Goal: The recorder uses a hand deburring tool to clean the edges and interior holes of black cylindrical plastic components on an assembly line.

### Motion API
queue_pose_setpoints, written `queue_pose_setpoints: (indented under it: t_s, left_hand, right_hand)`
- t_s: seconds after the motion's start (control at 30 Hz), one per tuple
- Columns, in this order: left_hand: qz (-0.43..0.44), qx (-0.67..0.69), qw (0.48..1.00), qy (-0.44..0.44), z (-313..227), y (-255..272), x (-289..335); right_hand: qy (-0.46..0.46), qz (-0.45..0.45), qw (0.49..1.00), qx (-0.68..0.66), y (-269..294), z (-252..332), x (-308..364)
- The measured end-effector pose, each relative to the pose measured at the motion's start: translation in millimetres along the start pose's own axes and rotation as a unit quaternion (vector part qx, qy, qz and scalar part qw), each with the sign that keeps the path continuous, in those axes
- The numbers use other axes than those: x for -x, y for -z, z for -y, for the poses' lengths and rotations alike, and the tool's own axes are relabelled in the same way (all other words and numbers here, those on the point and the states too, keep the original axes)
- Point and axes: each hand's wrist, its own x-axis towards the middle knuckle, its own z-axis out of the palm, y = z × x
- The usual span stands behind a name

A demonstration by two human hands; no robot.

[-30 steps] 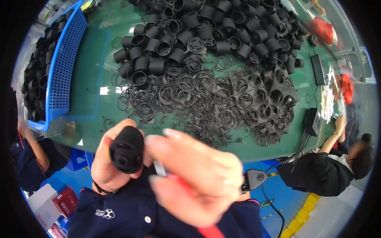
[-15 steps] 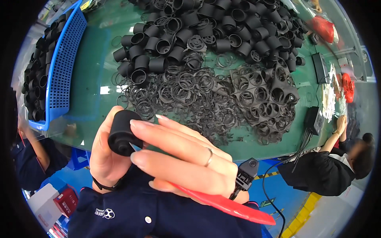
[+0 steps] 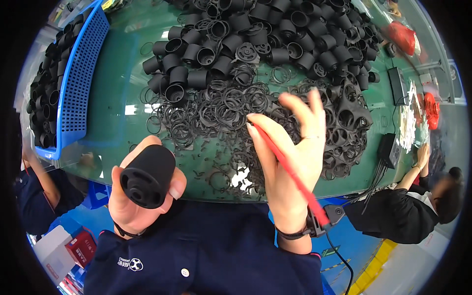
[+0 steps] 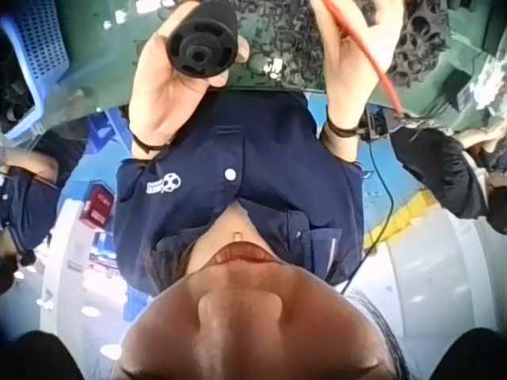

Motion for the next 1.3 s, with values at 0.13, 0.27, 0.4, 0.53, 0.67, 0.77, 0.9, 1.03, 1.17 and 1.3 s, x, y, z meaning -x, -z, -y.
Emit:
queue_pose_setpoints:
  t_s: [0.13, 0.27, 0.4, 0.53, 0.67, 0.77, 0.9, 1.03, 1.17, 1.3]
  left_hand:
    - [-0.036, 0.104, 0.993, -0.053, 0.9, 3.2, -0.3]
    - [-0.150, -0.033, 0.980, -0.127, -15.4, 26.6, 6.7]
    - [-0.275, -0.214, 0.922, -0.167, -22.0, 29.4, 11.0]
    - [-0.277, -0.355, 0.873, -0.187, -21.0, 45.0, 10.6]
    - [-0.258, -0.362, 0.879, -0.174, -19.1, 50.4, 12.2]
    - [-0.259, -0.439, 0.841, -0.182, -15.4, 51.5, 10.3]
    - [-0.234, -0.569, 0.753, -0.231, -17.2, 37.2, -4.8]
    - [-0.190, -0.523, 0.787, -0.266, -21.3, 30.6, 0.2]
    - [-0.176, -0.451, 0.837, -0.254, -26.9, 16.0, 13.2]
    - [-0.125, -0.475, 0.823, -0.284, -26.7, 16.7, 15.1]
  right_hand:
    - [0.004, 0.036, 0.990, -0.137, -6.3, 6.9, 2.7]
    - [0.042, 0.101, 0.984, -0.140, -13.9, 15.4, -0.8]
    - [0.133, 0.073, 0.986, -0.069, -44.5, 18.0, -11.5]
    - [0.243, 0.122, 0.961, -0.045, -66.3, 22.8, -24.8]
    - [0.303, 0.108, 0.944, -0.069, -80.1, 18.3, -29.1]
    - [0.285, 0.106, 0.946, -0.107, -77.2, 20.7, -26.0]
    - [0.262, 0.142, 0.934, -0.198, -34.2, 36.6, -27.6]
    - [0.172, 0.192, 0.901, -0.348, 4.7, 55.1, -28.9]
    - [0.068, 0.208, 0.806, -0.550, 7.2, 44.5, -14.1]
    - [-0.015, 0.186, 0.607, -0.772, -8.9, 50.0, 1.7]
